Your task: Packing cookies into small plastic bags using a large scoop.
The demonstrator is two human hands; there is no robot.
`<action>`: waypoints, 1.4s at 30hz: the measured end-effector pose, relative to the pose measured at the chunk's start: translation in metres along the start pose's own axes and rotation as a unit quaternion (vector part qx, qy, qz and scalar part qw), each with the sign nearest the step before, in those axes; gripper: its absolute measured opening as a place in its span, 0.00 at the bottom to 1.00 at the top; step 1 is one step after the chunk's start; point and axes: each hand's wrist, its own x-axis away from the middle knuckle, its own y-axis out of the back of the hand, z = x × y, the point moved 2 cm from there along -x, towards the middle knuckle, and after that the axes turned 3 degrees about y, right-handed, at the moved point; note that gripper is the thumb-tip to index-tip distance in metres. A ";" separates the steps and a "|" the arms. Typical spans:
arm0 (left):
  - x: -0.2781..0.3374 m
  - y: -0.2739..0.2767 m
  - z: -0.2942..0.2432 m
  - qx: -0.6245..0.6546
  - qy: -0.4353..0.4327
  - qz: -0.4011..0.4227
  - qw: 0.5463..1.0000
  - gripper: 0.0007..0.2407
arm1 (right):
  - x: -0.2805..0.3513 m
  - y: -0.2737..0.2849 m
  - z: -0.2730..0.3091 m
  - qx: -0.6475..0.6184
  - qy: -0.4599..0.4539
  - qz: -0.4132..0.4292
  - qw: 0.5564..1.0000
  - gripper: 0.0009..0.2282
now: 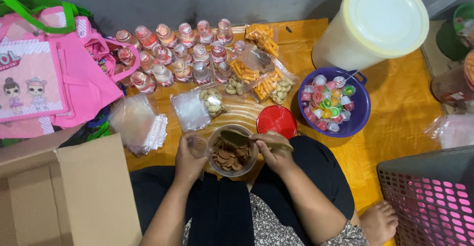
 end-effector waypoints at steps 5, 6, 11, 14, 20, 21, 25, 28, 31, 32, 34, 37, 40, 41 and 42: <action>0.001 0.007 -0.007 0.049 0.031 -0.001 0.998 0.30 | -0.005 -0.008 -0.009 -0.068 -0.066 0.121 0.988 0.10; 0.001 0.008 -0.007 0.056 0.040 0.002 0.998 0.30 | -0.007 -0.012 -0.007 -0.075 -0.060 0.144 0.985 0.09; -0.005 0.005 -0.003 0.039 0.020 0.019 0.999 0.31 | -0.005 -0.025 -0.026 -0.126 -0.111 0.195 0.966 0.11; -0.006 0.005 -0.006 0.037 0.000 0.032 0.999 0.30 | -0.004 -0.026 -0.039 -0.146 -0.171 0.165 0.960 0.13; -0.008 0.004 -0.005 0.032 -0.013 0.073 0.997 0.31 | -0.017 -0.025 -0.034 -0.161 -0.351 0.115 0.915 0.29; -0.005 0.004 -0.003 0.028 -0.006 0.082 0.996 0.32 | -0.012 -0.027 -0.039 -0.170 -0.367 0.103 0.909 0.29; -0.003 0.004 0.002 0.002 0.033 0.100 0.994 0.31 | -0.010 -0.020 -0.034 -0.182 -0.358 0.045 0.915 0.29; -0.001 0.005 0.004 -0.008 0.026 0.089 0.996 0.30 | 0.001 -0.017 -0.032 -0.177 -0.294 -0.037 0.938 0.19; -0.006 0.003 -0.005 -0.004 0.017 0.067 0.998 0.30 | -0.016 -0.010 0.003 -0.181 -0.204 -0.141 0.952 0.16; -0.007 0.003 -0.013 -0.008 0.011 0.064 0.998 0.32 | -0.020 -0.010 0.013 -0.170 -0.151 -0.139 0.964 0.17; 0.006 0.004 -0.010 -0.014 0.024 0.061 0.998 0.34 | -0.018 -0.013 0.040 -0.162 -0.112 -0.126 0.972 0.17; 0.000 0.003 -0.016 -0.004 -0.005 0.058 0.998 0.33 | -0.033 -0.014 0.068 -0.106 0.003 -0.115 0.988 0.13; 0.002 0.005 -0.021 0.020 0.000 0.072 0.997 0.29 | -0.019 -0.027 0.061 -0.063 0.070 -0.033 0.995 0.13; 0.003 0.005 -0.021 0.025 -0.011 0.063 0.998 0.28 | -0.014 -0.027 0.056 -0.049 0.077 -0.033 0.995 0.15; 0.004 0.006 -0.022 0.030 -0.023 0.055 0.998 0.28 | -0.010 -0.028 0.051 -0.035 0.083 -0.033 0.995 0.16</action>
